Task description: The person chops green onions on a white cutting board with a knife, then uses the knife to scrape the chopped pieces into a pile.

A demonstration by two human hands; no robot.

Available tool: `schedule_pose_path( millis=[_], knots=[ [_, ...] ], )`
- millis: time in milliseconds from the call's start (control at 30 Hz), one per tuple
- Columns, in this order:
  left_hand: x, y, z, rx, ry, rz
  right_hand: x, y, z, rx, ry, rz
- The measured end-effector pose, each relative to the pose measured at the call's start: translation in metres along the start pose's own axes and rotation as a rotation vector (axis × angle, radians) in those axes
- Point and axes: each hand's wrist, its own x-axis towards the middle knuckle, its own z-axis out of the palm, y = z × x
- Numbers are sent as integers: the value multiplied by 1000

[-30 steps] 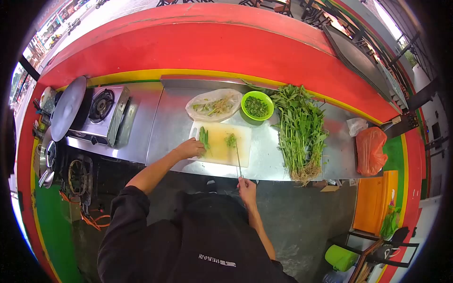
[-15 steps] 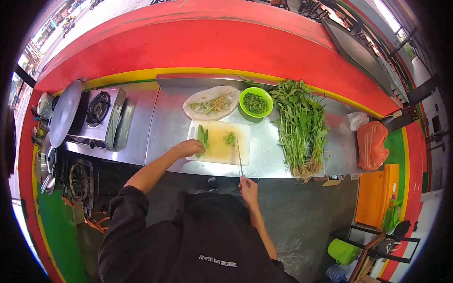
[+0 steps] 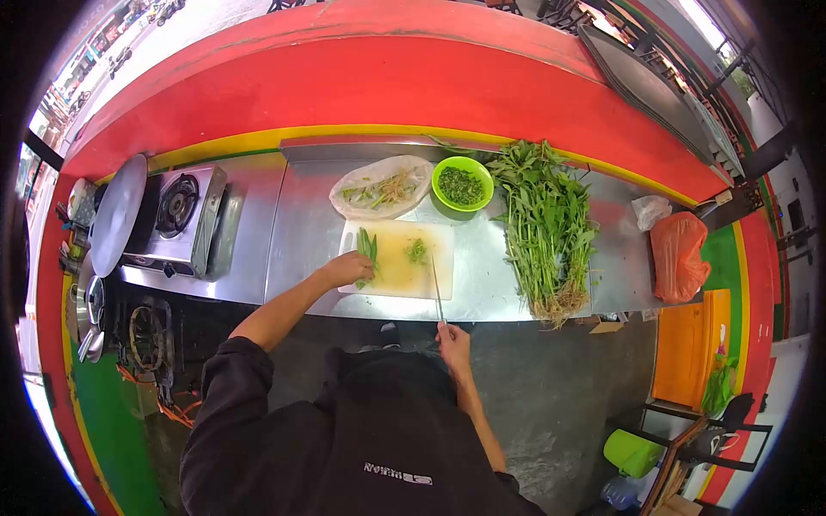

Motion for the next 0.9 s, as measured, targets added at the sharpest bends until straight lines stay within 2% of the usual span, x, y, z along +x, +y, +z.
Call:
schedule_pose_path(
  millis=[100, 200, 267, 500, 567, 800, 900],
  knots=[
    [4, -2, 3, 69, -2, 23, -3, 0, -4, 21, -21, 1],
    [7, 0, -1, 21, -20, -32, -3, 1, -6, -6, -8, -13],
    [8, 5, -6, 64, 44, -29, -4, 2, -7, 5, -5, -5],
    [11, 2, -3, 34, 62, -30, -1, 14, -16, 25, -26, 13],
    [13, 6, -5, 3, 25, -122, 0, 17, -18, 27, -27, 23],
    [10, 9, -11, 0, 17, -134, -2, 19, -20, 30, -31, -12],
    [4, 9, -15, 53, 29, -67, -4, 16, -19, 37, -37, -7]
  ],
)
